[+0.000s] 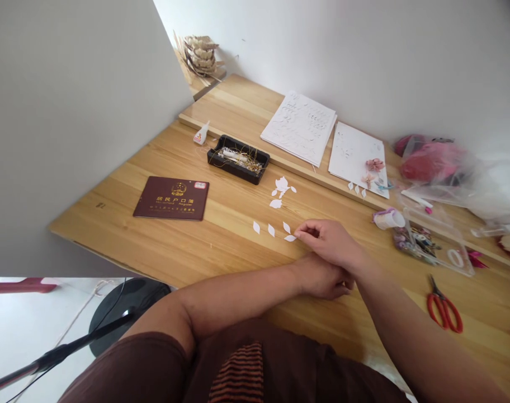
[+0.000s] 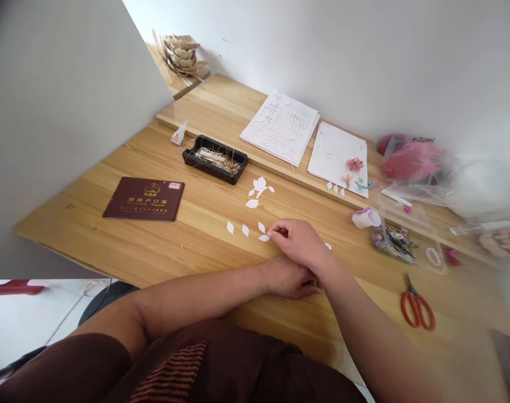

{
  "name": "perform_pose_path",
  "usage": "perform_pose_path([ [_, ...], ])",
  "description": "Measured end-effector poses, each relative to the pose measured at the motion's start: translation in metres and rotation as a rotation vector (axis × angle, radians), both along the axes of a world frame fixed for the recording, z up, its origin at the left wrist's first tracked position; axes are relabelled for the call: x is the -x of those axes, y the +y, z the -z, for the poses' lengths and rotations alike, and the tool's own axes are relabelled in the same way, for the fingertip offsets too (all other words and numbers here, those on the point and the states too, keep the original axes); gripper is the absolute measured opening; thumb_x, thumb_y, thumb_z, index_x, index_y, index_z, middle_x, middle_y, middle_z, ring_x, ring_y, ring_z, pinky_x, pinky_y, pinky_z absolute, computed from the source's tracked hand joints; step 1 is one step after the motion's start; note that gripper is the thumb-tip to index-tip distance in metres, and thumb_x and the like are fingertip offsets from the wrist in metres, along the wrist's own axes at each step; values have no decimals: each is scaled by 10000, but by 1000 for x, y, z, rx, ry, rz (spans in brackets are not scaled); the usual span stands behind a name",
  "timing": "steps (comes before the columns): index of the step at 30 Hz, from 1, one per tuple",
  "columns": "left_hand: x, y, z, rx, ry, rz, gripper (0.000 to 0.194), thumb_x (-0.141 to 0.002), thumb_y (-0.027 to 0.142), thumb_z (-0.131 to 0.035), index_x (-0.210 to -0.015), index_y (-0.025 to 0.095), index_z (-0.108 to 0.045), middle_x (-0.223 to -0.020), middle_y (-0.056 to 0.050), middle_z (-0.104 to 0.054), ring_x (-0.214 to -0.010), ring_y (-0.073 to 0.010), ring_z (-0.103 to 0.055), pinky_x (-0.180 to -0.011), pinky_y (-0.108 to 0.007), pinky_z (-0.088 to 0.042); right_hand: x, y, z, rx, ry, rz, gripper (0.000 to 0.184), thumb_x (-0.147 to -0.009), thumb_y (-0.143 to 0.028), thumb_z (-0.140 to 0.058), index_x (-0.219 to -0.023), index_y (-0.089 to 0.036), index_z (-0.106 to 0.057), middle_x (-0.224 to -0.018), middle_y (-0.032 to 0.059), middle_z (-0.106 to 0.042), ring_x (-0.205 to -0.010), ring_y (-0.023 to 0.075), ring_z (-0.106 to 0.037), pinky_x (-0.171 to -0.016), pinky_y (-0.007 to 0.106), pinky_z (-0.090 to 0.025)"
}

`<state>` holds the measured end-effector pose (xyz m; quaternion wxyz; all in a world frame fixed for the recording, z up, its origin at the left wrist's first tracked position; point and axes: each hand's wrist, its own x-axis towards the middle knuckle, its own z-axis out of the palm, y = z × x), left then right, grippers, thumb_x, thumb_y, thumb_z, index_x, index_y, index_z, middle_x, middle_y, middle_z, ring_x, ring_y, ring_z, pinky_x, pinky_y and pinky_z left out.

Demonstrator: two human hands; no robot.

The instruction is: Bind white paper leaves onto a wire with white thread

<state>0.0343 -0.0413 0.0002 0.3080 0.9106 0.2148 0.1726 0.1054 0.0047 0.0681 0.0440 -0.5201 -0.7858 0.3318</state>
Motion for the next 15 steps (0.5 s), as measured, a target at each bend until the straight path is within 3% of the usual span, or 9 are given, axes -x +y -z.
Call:
perform_pose_path([
  [8,0,-8,1,19,49,-73,394,-1066,315,-468,-1353,155,-685,-1483,-70,-653,-1461,-293,-513,-1268,-410,-342,8,-3,2,-6,-23,-111,162,-938,-246,-624,-930,-226,-784,-961,24,-816,-853,199,-709,-785,328,-486],
  [11,0,-10,0,38,66,-91,448,-1056,334,-509,-1430,111,-614,-1532,-111,-604,-1480,-321,-474,-1285,-447,-313,19,1,-2,-88,-1,-204,154,-928,-187,-625,-949,-212,-775,-950,31,-803,-831,188,-697,-774,315,-482],
  [15,10,-14,-9,160,95,-208,486,-1005,397,-640,-1422,152,-591,-1473,-122,-606,-1330,-323,-584,-1134,-512,-496,46,4,-3,-233,-45,-420,196,-927,-133,-627,-1045,-191,-773,-1013,76,-783,-949,225,-677,-874,344,-487],
])
